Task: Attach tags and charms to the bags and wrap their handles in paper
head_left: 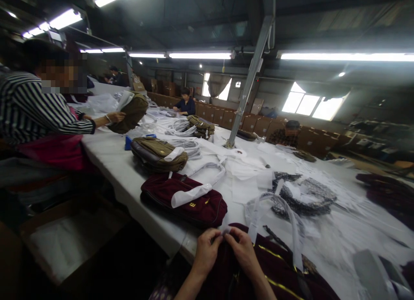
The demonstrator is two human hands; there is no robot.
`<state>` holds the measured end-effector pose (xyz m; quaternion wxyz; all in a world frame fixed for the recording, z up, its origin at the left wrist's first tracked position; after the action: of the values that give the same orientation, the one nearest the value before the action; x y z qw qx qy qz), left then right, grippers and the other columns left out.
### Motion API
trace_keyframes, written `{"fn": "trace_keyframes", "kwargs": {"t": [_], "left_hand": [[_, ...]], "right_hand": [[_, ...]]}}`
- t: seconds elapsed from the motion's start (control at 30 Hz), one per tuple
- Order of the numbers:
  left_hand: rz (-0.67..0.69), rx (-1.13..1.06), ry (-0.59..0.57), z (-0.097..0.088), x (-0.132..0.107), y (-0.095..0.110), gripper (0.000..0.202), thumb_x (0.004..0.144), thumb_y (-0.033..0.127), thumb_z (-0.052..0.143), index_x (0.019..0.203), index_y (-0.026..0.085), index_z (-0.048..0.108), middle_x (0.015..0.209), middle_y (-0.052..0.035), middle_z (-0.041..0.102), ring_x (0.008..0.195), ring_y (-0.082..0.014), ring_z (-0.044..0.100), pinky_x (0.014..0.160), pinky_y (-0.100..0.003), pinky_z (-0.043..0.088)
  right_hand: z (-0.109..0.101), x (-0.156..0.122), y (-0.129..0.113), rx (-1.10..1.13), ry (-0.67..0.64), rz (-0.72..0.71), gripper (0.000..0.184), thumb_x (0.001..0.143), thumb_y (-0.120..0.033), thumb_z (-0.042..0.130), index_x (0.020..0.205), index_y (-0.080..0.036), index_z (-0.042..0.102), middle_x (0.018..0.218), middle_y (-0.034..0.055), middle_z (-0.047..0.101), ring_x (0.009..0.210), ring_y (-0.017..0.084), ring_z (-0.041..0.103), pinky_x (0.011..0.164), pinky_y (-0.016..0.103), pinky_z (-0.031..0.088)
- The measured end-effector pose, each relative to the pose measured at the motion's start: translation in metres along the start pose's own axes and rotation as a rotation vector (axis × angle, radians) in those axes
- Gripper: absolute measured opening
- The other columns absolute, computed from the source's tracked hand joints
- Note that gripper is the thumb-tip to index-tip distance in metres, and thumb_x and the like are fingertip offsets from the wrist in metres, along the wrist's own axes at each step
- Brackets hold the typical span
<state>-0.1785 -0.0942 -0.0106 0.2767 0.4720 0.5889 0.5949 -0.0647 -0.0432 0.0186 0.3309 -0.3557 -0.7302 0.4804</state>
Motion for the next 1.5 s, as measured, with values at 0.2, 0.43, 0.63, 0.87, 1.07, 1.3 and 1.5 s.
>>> {"fn": "trace_keyframes", "kwargs": {"t": [0.2, 0.43, 0.63, 0.87, 1.07, 1.3, 1.5], "left_hand": [[0.009, 0.02, 0.011, 0.002, -0.001, -0.001, 0.018, 0.08, 0.023, 0.05, 0.079, 0.02, 0.068, 0.077, -0.0029, 0.067, 0.075, -0.0176, 0.061, 0.07, -0.025, 0.045], [0.017, 0.073, 0.027, 0.003, -0.003, -0.003, 0.02, 0.079, 0.019, 0.048, 0.08, 0.021, 0.068, 0.077, -0.0025, 0.067, 0.076, -0.0173, 0.061, 0.071, -0.025, 0.045], [-0.064, 0.07, 0.058, 0.0, -0.005, -0.005, 0.012, 0.08, 0.025, 0.051, 0.079, 0.021, 0.062, 0.072, 0.0003, 0.066, 0.07, -0.0164, 0.06, 0.065, -0.024, 0.044], [0.113, 0.25, 0.07, 0.004, -0.011, 0.005, 0.017, 0.084, 0.021, 0.046, 0.076, 0.021, 0.061, 0.074, -0.0021, 0.06, 0.073, -0.0166, 0.056, 0.068, -0.026, 0.042], [0.313, 0.563, -0.111, 0.019, -0.02, 0.018, 0.03, 0.088, 0.014, 0.034, 0.096, 0.02, 0.062, 0.081, -0.006, 0.056, 0.081, -0.0195, 0.049, 0.075, -0.032, 0.043], [0.403, 0.842, -0.254, 0.036, -0.029, 0.023, 0.04, 0.082, 0.006, 0.038, 0.12, 0.01, 0.05, 0.095, -0.0109, 0.054, 0.088, -0.0234, 0.046, 0.08, -0.039, 0.044], [0.385, 0.948, -0.278, 0.038, -0.034, 0.023, 0.046, 0.076, 0.003, 0.04, 0.121, 0.01, 0.049, 0.099, -0.0113, 0.056, 0.089, -0.0264, 0.048, 0.083, -0.045, 0.042]], "right_hand": [[-0.004, 0.003, 0.002, -0.161, 0.086, -0.004, 0.021, 0.076, -0.031, 0.056, 0.084, -0.016, 0.067, 0.069, 0.0019, 0.065, 0.064, 0.018, 0.059, 0.059, 0.025, 0.045], [0.001, 0.005, 0.0, -0.176, 0.04, -0.056, 0.02, 0.077, -0.03, 0.054, 0.082, -0.017, 0.069, 0.076, 0.0039, 0.069, 0.073, 0.022, 0.062, 0.07, 0.029, 0.047], [-0.002, 0.004, 0.0, -0.107, 0.028, -0.009, 0.024, 0.078, -0.029, 0.054, 0.09, -0.016, 0.07, 0.081, 0.0042, 0.07, 0.077, 0.023, 0.063, 0.072, 0.03, 0.047], [0.0, 0.005, 0.009, 0.02, 0.019, 0.063, 0.023, 0.076, -0.03, 0.057, 0.085, -0.015, 0.071, 0.075, 0.0037, 0.07, 0.071, 0.021, 0.062, 0.065, 0.028, 0.047], [0.001, 0.006, 0.036, 0.188, 0.038, 0.252, 0.021, 0.069, -0.032, 0.063, 0.072, -0.013, 0.069, 0.047, -0.0033, 0.055, 0.041, 0.009, 0.046, 0.042, 0.019, 0.035], [0.005, 0.009, 0.053, 0.421, -0.007, 0.355, 0.027, 0.059, -0.037, 0.074, 0.065, -0.012, 0.066, 0.055, -0.0001, 0.059, 0.047, 0.008, 0.049, 0.05, 0.019, 0.042], [0.005, 0.009, 0.049, 0.389, -0.028, 0.314, 0.029, 0.064, -0.039, 0.071, 0.067, -0.011, 0.065, 0.053, -0.0009, 0.055, 0.048, 0.009, 0.048, 0.048, 0.019, 0.039]]}}
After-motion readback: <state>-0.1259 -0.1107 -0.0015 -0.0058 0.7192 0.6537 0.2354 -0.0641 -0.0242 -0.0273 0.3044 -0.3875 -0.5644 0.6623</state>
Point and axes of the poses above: each hand's wrist, its own x-axis towards the middle knuckle, its own z-axis out of the palm, y = z × x, the point moved 8 cm from there along x, towards the middle knuckle
